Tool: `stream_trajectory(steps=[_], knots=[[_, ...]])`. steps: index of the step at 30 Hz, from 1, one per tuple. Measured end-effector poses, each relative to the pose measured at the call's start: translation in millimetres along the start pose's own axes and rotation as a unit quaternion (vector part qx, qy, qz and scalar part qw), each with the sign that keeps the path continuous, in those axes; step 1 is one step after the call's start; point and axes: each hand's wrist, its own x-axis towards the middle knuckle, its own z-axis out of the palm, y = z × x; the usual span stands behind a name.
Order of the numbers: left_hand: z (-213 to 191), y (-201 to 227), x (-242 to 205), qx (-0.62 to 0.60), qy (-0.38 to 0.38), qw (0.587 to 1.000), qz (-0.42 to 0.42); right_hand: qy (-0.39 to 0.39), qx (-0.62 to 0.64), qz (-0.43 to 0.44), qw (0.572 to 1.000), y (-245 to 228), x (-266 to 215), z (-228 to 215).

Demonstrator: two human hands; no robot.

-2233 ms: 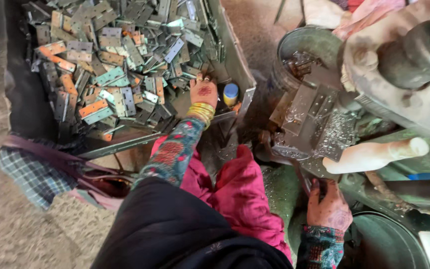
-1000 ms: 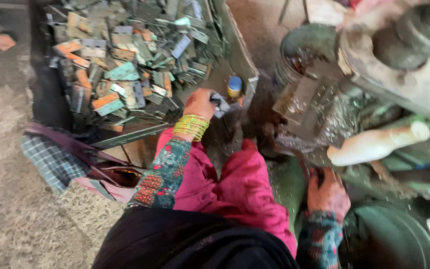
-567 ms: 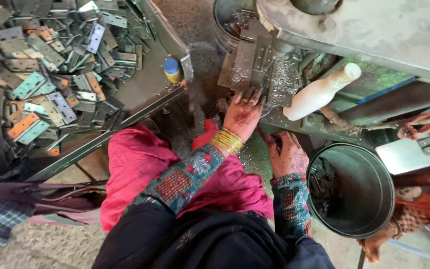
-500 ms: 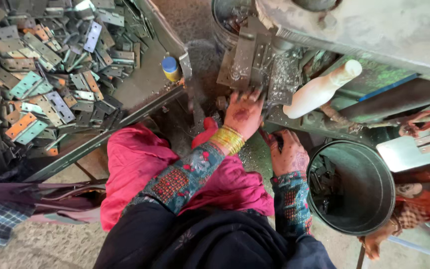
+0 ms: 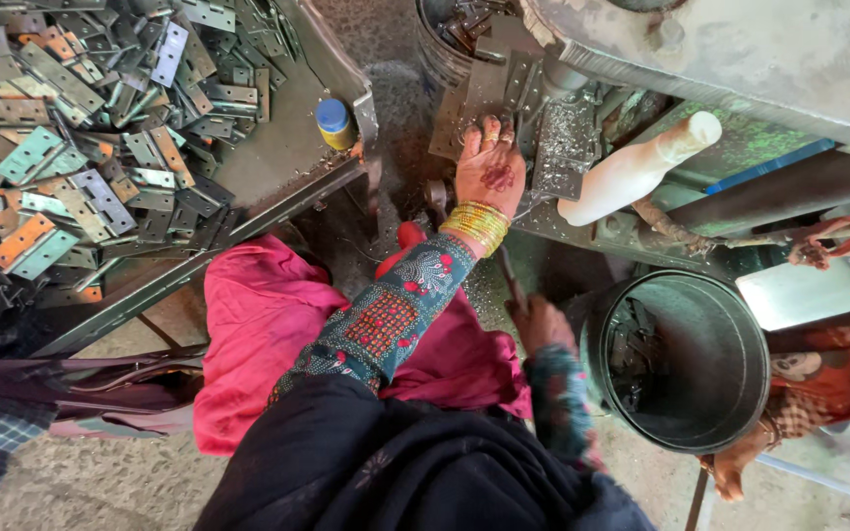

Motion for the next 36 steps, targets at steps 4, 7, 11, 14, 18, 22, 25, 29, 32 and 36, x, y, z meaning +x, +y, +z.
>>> stream_trajectory(steps=[4, 7, 11, 14, 18, 22, 25, 29, 32, 36], knots=[[-10.3, -9.5, -11.8, -0.097, -0.027, 0.994, 0.047, 0.013, 0.053, 0.007, 0.999, 19.9, -1.2, 48.1], [-13.6, -16.5, -14.3, -0.118, -0.031, 0.991, 0.061, 0.004, 0.062, -0.03, 0.998, 18.2, 3.8, 41.3], [-2.5, -11.3, 0.6, -0.11, -0.021, 0.992, 0.051, -0.036, -0.025, -0.001, 0.999, 15.9, 9.6, 1.9], [7.9, 2.9, 17.4, -0.053, -0.019, 0.998, 0.041, 0.054, -0.044, -0.136, 0.988, 20.3, 12.7, -7.3], [7.3, 5.4, 15.1, -0.043, -0.008, 0.998, 0.047, 0.004, -0.126, -0.082, 0.989, 15.4, 4.6, 27.5], [3.3, -13.6, 3.8, -0.158, -0.059, 0.984, 0.057, 0.027, 0.044, -0.012, 0.999, 9.8, -1.2, 46.9], [10.9, -11.7, 12.6, -0.181, -0.01, 0.982, 0.042, 0.001, 0.027, -0.008, 1.0, 20.8, 5.0, 26.0], [40.5, 2.2, 42.5, -0.155, -0.026, 0.987, 0.027, 0.031, 0.004, -0.076, 0.997, 27.6, 19.6, 12.6], [57.5, 18.5, 57.6, -0.133, -0.024, 0.991, 0.024, -0.022, -0.069, -0.052, 0.996, 23.0, 20.6, 33.8], [64.8, 18.0, 54.3, -0.098, -0.019, 0.995, -0.001, -0.005, 0.038, 0.022, 0.999, 13.8, 7.2, 54.8]])
